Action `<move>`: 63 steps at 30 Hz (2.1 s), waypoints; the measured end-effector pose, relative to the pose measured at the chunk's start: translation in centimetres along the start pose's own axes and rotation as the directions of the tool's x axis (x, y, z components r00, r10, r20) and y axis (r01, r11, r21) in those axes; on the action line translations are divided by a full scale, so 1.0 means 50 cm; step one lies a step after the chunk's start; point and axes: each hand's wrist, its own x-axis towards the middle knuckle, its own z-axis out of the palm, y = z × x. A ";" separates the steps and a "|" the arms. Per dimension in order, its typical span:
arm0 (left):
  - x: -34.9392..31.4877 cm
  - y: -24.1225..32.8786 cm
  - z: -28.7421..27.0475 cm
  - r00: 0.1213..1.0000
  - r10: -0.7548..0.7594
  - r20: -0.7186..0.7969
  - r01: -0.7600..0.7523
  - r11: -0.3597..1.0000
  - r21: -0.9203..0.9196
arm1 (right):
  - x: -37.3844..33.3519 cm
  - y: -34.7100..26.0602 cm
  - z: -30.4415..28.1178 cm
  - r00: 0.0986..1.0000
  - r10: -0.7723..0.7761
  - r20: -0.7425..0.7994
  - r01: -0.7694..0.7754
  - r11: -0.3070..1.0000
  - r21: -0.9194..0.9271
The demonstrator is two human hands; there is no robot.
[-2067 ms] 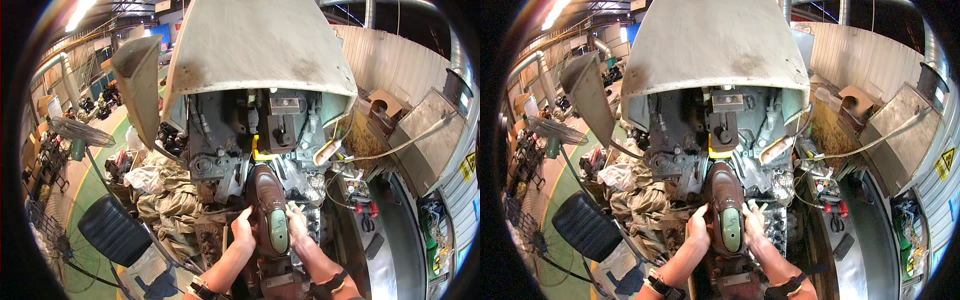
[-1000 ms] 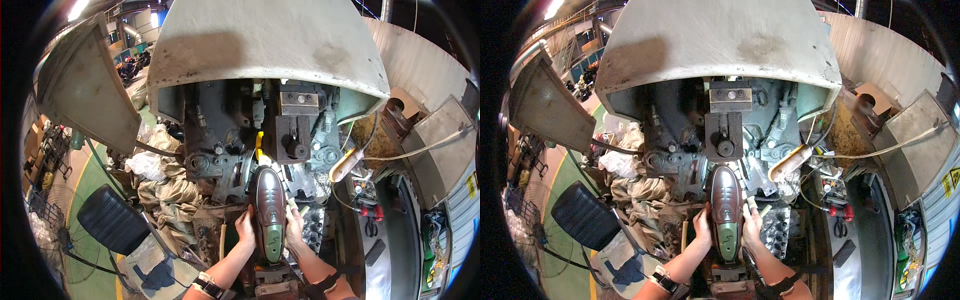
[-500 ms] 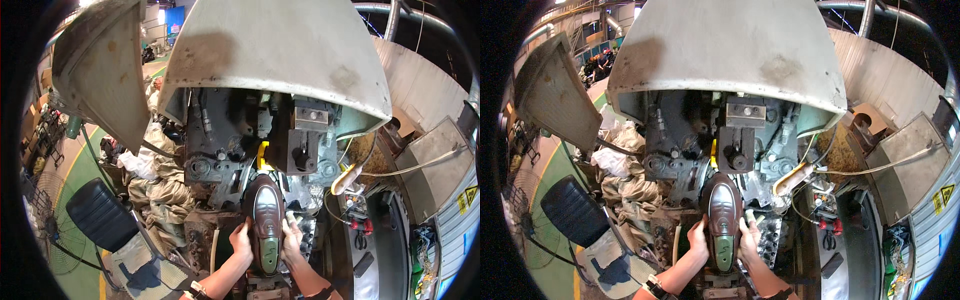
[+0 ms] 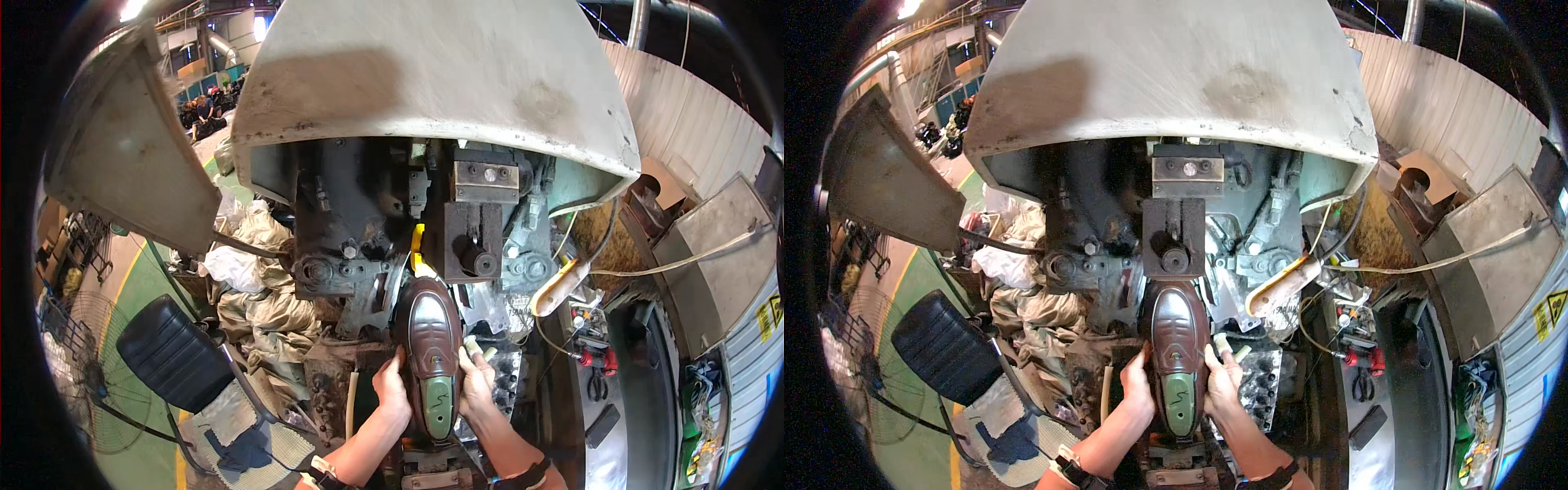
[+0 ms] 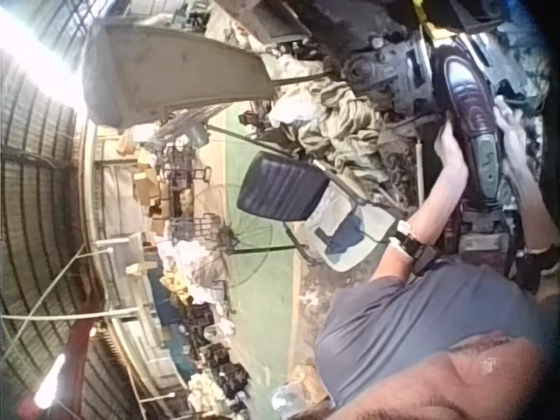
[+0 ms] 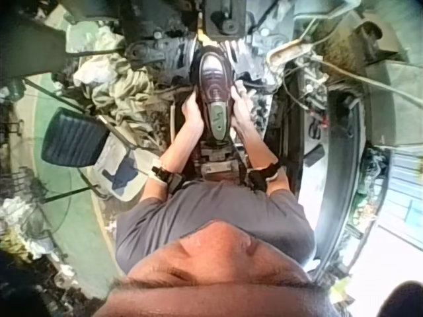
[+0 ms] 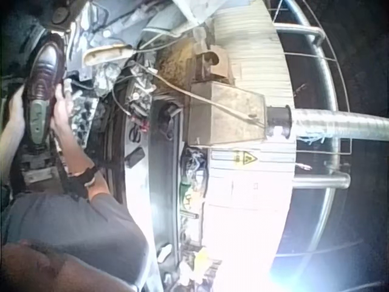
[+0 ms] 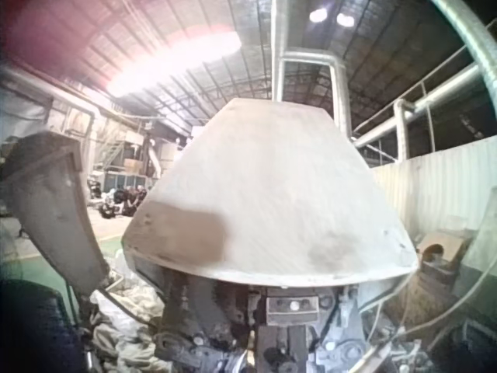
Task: Operating an industrial shoe lasting machine to process and shape shoes on a production line.
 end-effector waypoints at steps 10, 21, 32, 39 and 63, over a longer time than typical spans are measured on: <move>0.055 -0.036 -0.035 0.995 0.090 0.041 -0.090 0.996 0.012 | 0.038 0.027 -0.009 0.998 -0.059 0.004 0.059 0.998 0.024; 0.031 -0.019 -0.030 0.998 0.039 0.047 -0.040 0.999 0.019 | 0.019 0.019 -0.025 0.996 0.064 -0.066 -0.065 0.998 -0.006; 0.033 -0.064 -0.312 0.917 -0.130 0.377 -0.386 -0.523 0.760 | 0.015 -0.068 -0.096 0.985 0.173 0.020 -0.161 0.948 -0.275; 0.041 -0.058 -0.393 0.793 -0.314 0.522 -0.515 0.112 0.850 | -0.046 -0.111 -0.094 0.994 0.091 0.058 -0.060 0.914 -0.402; -0.308 0.202 -0.087 0.714 0.123 0.689 -0.208 0.977 0.041 | -0.457 -0.143 -0.150 0.306 -0.274 0.912 0.951 0.124 -0.282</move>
